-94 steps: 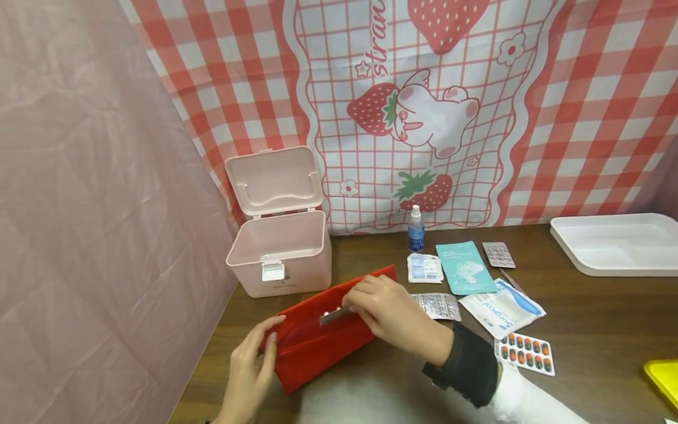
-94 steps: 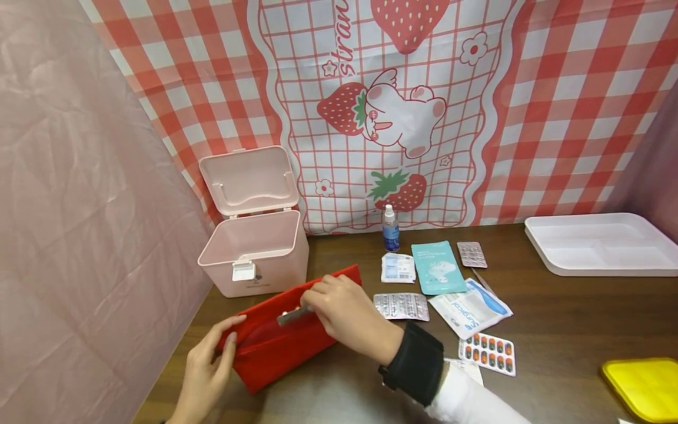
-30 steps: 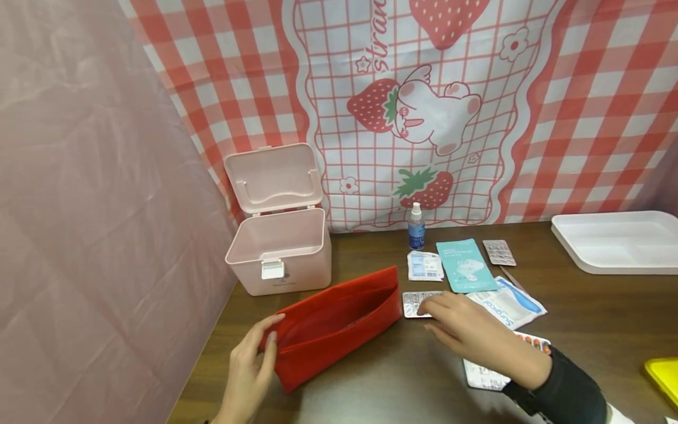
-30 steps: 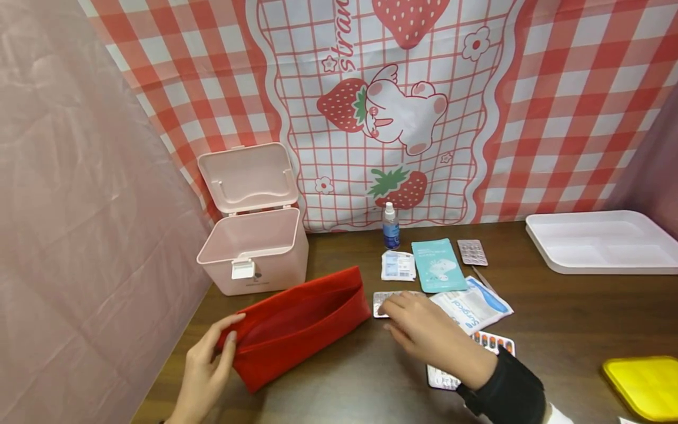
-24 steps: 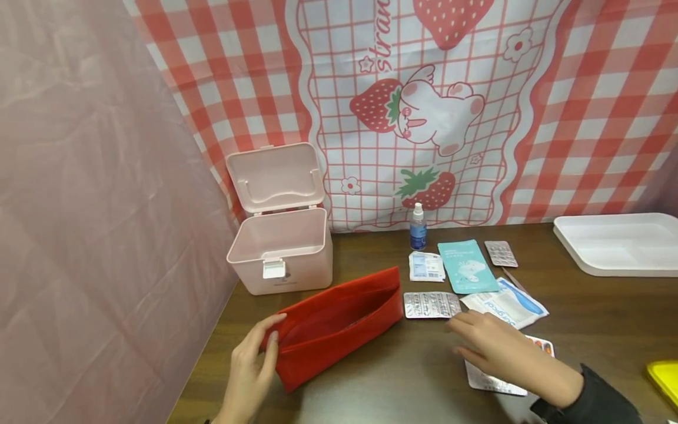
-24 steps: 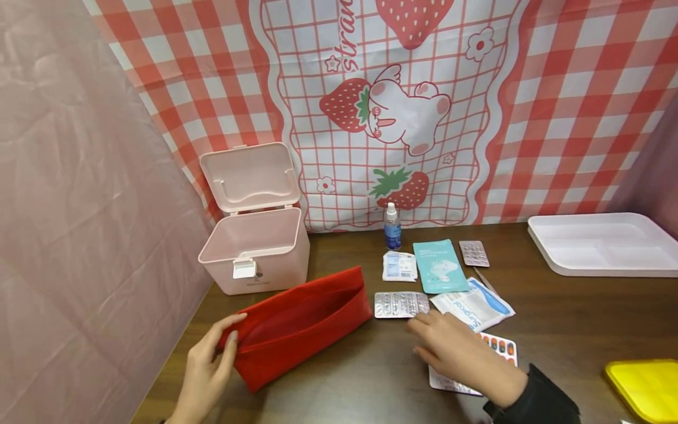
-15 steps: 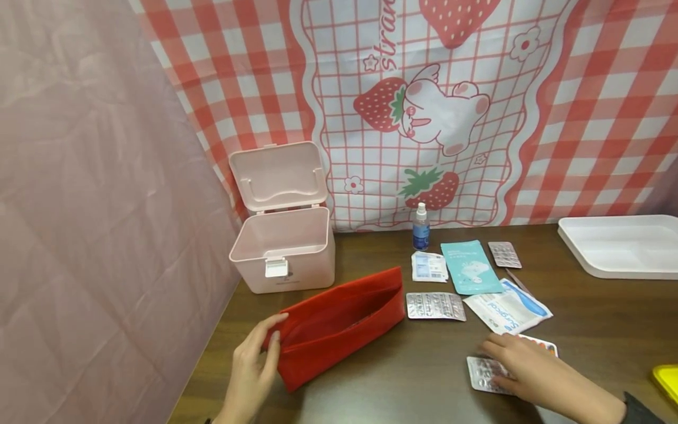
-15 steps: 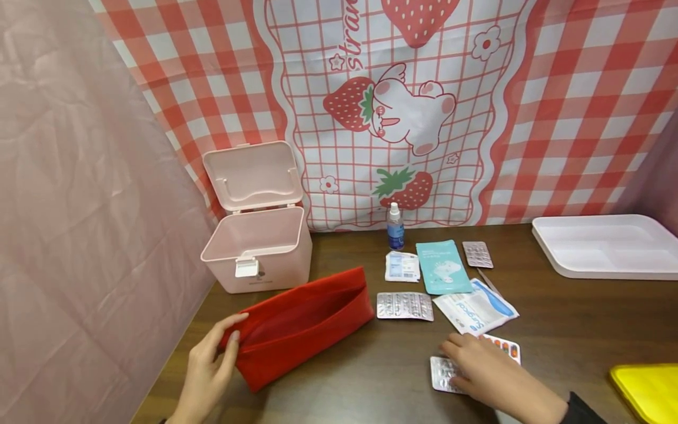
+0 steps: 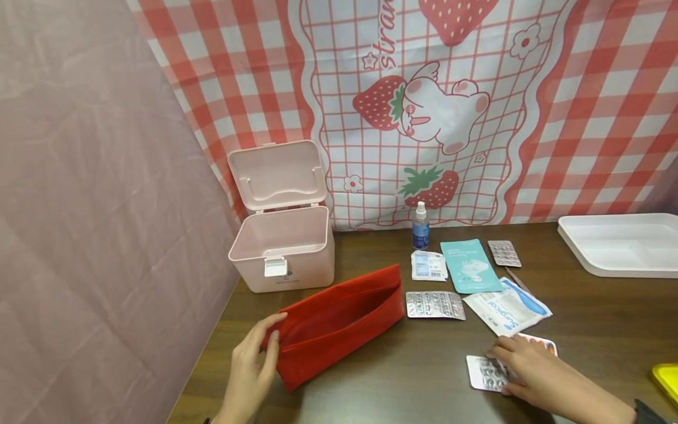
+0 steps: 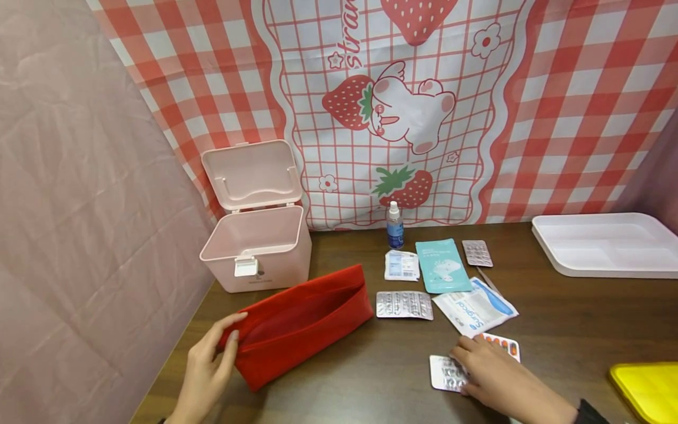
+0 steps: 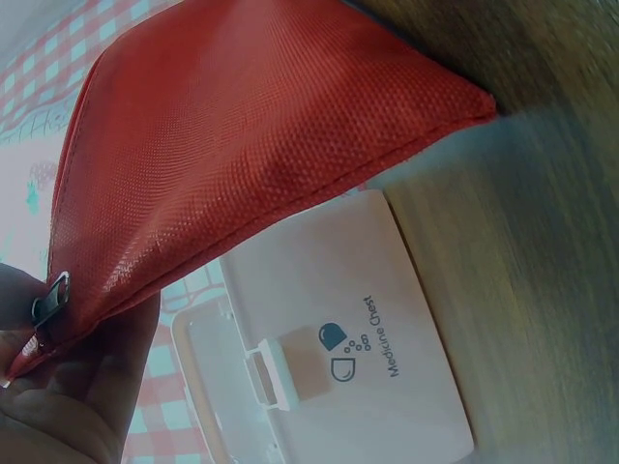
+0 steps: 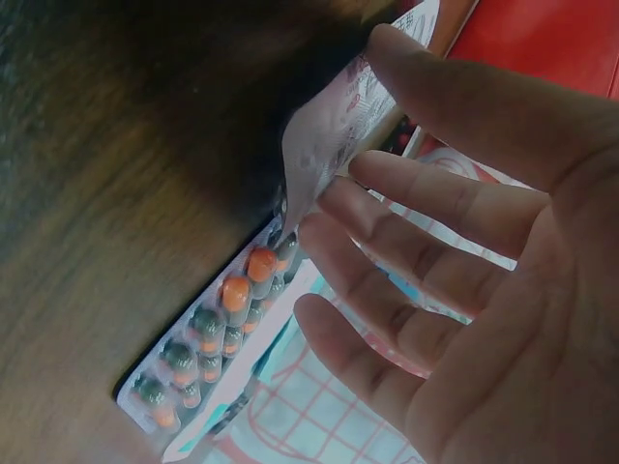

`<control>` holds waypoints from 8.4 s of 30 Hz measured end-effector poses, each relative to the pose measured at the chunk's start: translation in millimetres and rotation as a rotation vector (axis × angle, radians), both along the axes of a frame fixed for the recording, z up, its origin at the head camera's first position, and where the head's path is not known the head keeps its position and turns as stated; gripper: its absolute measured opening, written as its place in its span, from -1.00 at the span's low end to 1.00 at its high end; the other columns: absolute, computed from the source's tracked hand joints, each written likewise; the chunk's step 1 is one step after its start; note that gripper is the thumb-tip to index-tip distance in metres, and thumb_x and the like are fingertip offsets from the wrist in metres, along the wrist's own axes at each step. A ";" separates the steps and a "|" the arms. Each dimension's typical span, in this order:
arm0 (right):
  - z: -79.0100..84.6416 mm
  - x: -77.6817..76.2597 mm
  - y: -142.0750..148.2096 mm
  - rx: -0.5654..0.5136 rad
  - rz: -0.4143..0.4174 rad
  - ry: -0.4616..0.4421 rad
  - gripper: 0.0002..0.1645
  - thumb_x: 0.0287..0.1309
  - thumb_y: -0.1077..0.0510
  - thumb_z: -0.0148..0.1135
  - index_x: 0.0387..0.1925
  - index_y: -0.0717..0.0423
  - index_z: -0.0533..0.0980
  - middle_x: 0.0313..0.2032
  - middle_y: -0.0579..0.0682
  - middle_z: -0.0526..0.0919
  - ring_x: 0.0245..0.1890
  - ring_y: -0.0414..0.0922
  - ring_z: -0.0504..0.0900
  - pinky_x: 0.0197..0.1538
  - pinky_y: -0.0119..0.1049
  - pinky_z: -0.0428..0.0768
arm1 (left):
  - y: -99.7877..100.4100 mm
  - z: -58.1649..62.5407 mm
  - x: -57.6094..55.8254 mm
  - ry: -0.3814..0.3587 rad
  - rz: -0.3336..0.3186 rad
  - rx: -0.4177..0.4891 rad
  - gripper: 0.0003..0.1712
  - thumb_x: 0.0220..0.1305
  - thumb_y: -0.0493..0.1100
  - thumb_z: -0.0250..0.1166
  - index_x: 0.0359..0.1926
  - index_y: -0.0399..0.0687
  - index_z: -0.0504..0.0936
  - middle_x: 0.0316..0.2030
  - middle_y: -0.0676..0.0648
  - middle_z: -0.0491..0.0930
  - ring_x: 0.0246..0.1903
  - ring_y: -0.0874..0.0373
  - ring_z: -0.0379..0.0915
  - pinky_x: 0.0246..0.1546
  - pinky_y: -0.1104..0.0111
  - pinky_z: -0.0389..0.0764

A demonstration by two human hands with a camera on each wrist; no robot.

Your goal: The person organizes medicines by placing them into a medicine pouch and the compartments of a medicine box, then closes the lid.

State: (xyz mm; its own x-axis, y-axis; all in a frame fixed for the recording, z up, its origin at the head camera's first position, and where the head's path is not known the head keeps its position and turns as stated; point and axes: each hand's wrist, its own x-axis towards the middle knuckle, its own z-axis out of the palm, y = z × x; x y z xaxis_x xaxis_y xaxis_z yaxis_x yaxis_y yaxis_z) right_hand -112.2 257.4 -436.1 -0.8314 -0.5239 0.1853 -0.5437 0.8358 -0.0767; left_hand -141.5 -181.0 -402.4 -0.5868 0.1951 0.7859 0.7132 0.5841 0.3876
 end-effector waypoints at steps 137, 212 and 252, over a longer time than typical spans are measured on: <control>79.6 -66.3 -180.0 -0.186 0.088 0.254 -0.86 0.01 0.14 0.27 -0.59 -0.04 0.50 -0.67 -0.19 0.53 -0.63 -0.22 0.44 -0.56 -0.40 0.35 | 1.4 -3.6 0.2 0.022 -0.004 -0.002 -0.44 -0.03 -0.61 0.16 0.03 -0.17 0.51 -0.12 -0.07 0.61 -0.24 0.23 0.55 -0.33 0.64 0.53; 28.1 -100.6 -76.3 -0.078 -0.168 0.011 -0.61 -0.37 0.19 0.48 -0.41 0.17 0.49 -0.48 0.04 0.46 -0.47 -0.01 0.46 -0.49 -0.16 0.41 | 1.2 -1.5 0.3 0.038 0.002 -0.002 -0.48 -0.03 -0.60 0.16 -0.01 -0.17 0.53 -0.18 -0.06 0.61 -0.40 0.28 0.46 -0.47 0.65 0.45; 113.1 -39.8 -126.8 -0.198 0.040 0.351 -0.67 -0.25 0.45 0.26 -0.49 -0.04 0.51 -0.52 -0.21 0.62 -0.48 -0.16 0.43 -0.43 -0.32 0.39 | 1.7 -2.7 0.2 0.057 -0.005 -0.002 -0.49 -0.01 -0.60 0.16 0.00 -0.20 0.52 -0.14 -0.08 0.61 -0.20 0.26 0.53 -0.28 0.66 0.50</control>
State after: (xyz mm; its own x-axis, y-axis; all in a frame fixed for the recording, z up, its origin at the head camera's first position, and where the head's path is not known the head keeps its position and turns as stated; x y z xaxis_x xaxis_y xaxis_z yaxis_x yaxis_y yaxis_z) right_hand -152.0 130.6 -323.0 -0.6791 -0.4802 0.5552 -0.5972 0.8012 -0.0375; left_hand -141.4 -179.3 -405.1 -0.5397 0.1995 0.8179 0.7371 0.5813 0.3446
